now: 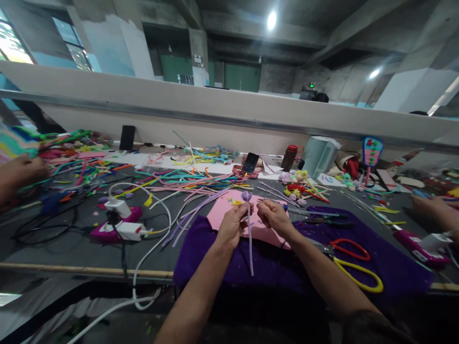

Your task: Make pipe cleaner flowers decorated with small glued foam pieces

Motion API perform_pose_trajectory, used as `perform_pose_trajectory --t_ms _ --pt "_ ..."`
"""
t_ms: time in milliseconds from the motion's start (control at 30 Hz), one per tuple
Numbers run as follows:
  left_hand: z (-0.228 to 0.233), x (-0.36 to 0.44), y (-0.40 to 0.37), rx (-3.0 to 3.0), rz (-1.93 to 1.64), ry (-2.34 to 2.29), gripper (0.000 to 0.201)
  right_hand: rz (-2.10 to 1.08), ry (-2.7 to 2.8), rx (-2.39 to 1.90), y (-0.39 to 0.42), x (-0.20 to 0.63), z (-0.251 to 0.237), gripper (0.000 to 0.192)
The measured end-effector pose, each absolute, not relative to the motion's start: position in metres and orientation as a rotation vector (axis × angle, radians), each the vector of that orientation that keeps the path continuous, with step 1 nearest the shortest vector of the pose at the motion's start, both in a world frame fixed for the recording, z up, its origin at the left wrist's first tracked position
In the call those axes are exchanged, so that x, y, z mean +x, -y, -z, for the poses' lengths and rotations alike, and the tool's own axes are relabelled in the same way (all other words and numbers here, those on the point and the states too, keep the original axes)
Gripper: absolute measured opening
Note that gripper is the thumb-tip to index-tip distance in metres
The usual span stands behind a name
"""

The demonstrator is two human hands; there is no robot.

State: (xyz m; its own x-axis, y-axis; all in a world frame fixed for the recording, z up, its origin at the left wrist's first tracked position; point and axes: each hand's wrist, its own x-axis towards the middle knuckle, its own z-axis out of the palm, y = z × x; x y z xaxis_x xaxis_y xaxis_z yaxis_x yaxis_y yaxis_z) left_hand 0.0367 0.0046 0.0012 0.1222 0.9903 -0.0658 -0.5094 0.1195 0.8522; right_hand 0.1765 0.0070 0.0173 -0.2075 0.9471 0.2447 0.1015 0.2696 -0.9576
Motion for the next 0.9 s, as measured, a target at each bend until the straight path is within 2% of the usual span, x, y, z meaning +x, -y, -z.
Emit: perform_pose_trajectory --t_ms 67,300,900 --pt "-0.001 0.037 -0.005 0.789 -1.295 -0.785 0.034 -1.159 1.513 -0.964 -0.003 0.172 -0.019 0.021" --pt "-0.005 0.04 -0.001 0.848 -1.345 -0.815 0.03 -1.407 1.392 -0.89 0.003 0.158 -0.015 0.027" --pt "-0.002 0.032 -0.005 0.828 -1.257 -0.808 0.034 -1.356 1.417 -0.929 0.002 0.165 -0.015 0.029"
